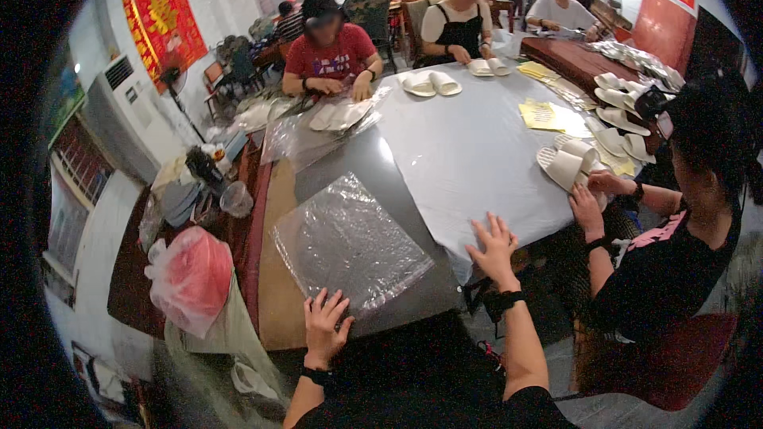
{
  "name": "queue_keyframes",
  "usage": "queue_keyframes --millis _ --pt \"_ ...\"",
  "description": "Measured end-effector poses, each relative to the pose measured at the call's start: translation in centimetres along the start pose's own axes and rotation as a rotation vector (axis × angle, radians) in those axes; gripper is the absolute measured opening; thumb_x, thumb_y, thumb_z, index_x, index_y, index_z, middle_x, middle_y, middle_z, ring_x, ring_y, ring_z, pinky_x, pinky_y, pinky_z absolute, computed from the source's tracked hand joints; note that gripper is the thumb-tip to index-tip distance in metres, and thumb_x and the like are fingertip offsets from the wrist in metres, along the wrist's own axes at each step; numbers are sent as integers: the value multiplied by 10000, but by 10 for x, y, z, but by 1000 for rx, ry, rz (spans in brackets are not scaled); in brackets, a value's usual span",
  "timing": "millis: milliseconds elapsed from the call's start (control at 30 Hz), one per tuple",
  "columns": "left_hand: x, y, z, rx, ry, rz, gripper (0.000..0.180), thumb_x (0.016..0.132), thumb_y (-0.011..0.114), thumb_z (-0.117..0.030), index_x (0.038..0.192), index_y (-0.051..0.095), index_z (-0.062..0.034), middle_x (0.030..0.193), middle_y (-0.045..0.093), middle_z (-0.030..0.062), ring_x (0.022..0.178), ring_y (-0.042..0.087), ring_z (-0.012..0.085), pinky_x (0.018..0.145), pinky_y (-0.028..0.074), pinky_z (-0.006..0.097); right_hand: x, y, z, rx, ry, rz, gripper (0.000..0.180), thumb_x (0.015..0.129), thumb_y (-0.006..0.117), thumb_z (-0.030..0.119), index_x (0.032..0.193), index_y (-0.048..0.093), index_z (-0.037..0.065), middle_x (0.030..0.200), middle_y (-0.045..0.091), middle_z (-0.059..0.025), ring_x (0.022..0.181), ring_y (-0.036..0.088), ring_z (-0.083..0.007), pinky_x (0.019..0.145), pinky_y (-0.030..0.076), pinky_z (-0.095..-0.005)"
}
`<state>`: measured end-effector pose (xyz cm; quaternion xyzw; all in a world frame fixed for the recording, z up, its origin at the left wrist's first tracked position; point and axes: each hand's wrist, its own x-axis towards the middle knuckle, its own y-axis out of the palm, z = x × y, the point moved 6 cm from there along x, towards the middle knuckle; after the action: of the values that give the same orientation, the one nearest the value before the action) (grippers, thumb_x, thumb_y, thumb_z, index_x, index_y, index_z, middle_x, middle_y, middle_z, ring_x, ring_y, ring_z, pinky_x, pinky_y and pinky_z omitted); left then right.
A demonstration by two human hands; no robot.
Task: Packing finished white slippers into plastic bags and placing them into a larger green collection bag.
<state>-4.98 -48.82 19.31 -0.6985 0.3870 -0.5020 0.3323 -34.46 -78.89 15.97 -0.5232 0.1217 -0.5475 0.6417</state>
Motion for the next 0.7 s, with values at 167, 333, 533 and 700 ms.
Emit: queue_keyframes --millis 167,333,533,700 --pt "-4 2 10 -14 -29 -18 360 855 779 -226 1197 734 -123 1361 673 47 1328 515 345 1099 330 521 -17 -48 80 504 -268 41 494 822 757 111 1309 683 85 1479 564 -150 1366 493 -383 1139 396 -474" --pt "2 3 11 -75 -31 -4 273 879 739 -179 1148 751 -135 1334 688 41 1302 532 319 1066 334 487 -58 -23 163 445 -613 283 532 869 756 133 1382 617 144 1490 539 -109 1373 487 -337 1111 378 -516" --pt "8 -21 -9 -99 47 -108 229 859 746 -133 1087 768 -121 1300 701 71 1239 584 312 1050 345 472 -71 0 189 187 -597 103 478 856 773 186 1321 662 167 1407 599 -88 1296 536 -270 1042 350 -501" --pt "3 -23 -7 -142 27 -49 241 857 769 -176 1094 768 -126 1311 701 92 1262 589 316 1082 348 504 -57 -10 192 317 -648 -103 244 797 751 104 1040 761 121 1018 705 -2 1062 635 -197 966 393 -449"
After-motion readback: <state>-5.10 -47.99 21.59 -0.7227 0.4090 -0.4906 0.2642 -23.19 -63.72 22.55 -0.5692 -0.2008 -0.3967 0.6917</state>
